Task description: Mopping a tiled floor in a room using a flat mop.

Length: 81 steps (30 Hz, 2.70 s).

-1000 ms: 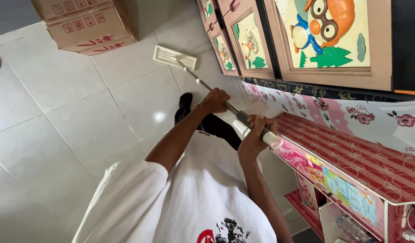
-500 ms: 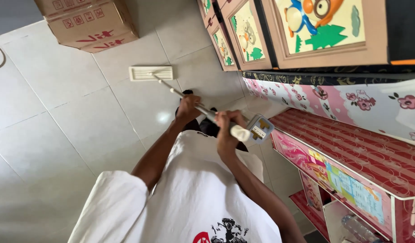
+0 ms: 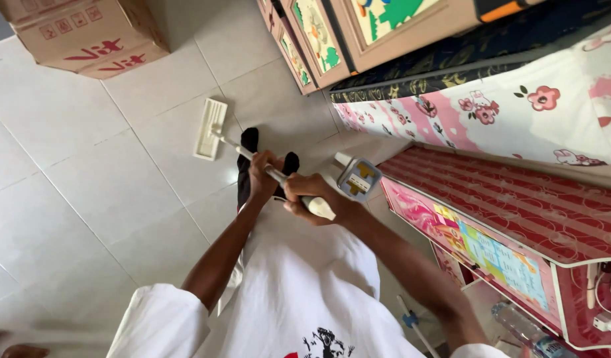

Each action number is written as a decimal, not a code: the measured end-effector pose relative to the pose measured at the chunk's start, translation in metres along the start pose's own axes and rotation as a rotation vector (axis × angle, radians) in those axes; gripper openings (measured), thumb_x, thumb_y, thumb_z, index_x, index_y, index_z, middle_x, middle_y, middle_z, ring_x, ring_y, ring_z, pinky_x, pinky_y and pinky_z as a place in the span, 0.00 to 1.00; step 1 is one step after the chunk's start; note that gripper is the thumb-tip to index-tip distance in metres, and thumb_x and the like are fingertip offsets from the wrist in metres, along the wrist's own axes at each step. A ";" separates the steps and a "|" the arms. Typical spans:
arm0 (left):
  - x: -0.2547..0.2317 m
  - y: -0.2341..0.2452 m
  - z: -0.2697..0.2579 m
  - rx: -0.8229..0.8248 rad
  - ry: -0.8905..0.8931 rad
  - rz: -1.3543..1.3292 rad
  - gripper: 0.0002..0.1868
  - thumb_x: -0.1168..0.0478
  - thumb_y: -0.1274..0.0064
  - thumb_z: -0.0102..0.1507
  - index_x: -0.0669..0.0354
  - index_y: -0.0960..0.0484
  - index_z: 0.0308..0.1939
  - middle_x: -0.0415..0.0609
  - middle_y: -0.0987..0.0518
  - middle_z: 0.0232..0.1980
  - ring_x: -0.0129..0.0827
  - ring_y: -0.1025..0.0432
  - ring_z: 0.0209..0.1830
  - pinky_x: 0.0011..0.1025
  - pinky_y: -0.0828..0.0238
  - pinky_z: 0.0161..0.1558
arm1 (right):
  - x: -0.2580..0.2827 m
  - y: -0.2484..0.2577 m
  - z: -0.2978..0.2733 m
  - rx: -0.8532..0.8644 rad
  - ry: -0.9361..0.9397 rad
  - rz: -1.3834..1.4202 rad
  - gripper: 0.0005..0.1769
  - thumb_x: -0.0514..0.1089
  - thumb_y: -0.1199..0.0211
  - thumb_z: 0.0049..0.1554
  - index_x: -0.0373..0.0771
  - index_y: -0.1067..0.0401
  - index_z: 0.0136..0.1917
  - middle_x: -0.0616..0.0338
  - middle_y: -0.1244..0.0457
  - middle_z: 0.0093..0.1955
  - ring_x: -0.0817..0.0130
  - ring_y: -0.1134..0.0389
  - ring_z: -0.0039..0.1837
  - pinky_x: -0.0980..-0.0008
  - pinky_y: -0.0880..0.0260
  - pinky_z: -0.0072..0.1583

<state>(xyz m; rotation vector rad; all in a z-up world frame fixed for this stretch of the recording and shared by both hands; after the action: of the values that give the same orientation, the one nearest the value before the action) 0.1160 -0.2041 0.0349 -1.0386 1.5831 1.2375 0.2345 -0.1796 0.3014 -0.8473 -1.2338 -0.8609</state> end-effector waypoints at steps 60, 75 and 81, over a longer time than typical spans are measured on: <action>0.227 0.079 -0.132 0.475 -0.129 0.363 0.22 0.35 0.44 0.58 0.45 0.29 0.28 0.49 0.29 0.27 0.50 0.26 0.32 0.45 0.25 0.37 | -0.109 -0.206 -0.137 -1.442 -0.320 -0.005 0.13 0.38 0.40 0.63 0.45 0.37 0.37 0.63 0.40 0.31 0.72 0.34 0.41 0.67 0.33 0.54; 0.167 0.251 -0.183 -0.118 -0.009 0.254 0.17 0.59 0.33 0.60 0.48 0.29 0.26 0.43 0.25 0.28 0.44 0.25 0.38 0.36 0.28 0.47 | -0.089 -0.305 -0.041 -0.444 -0.174 0.161 0.14 0.29 0.37 0.58 0.39 0.34 0.33 0.64 0.42 0.29 0.75 0.41 0.34 0.69 0.32 0.48; 0.106 0.230 -0.196 0.048 0.155 0.138 0.11 0.73 0.43 0.59 0.50 0.21 0.33 0.45 0.18 0.36 0.50 0.24 0.47 0.39 0.27 0.52 | -0.077 -0.275 -0.041 -0.125 -0.131 0.122 0.11 0.31 0.38 0.56 0.40 0.32 0.34 0.59 0.41 0.28 0.74 0.40 0.34 0.68 0.31 0.50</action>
<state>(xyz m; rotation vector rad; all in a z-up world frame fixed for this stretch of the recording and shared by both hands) -0.1580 -0.3697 0.0254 -1.0300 1.8202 1.2284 -0.0046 -0.3295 0.2400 -1.0830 -1.2366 -0.8001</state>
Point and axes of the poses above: each hand's wrist, its own z-axis towards the middle knuckle, its own y-axis out of the back of the hand, x = y × z, the point moved 5 cm from there along z, towards the middle knuckle
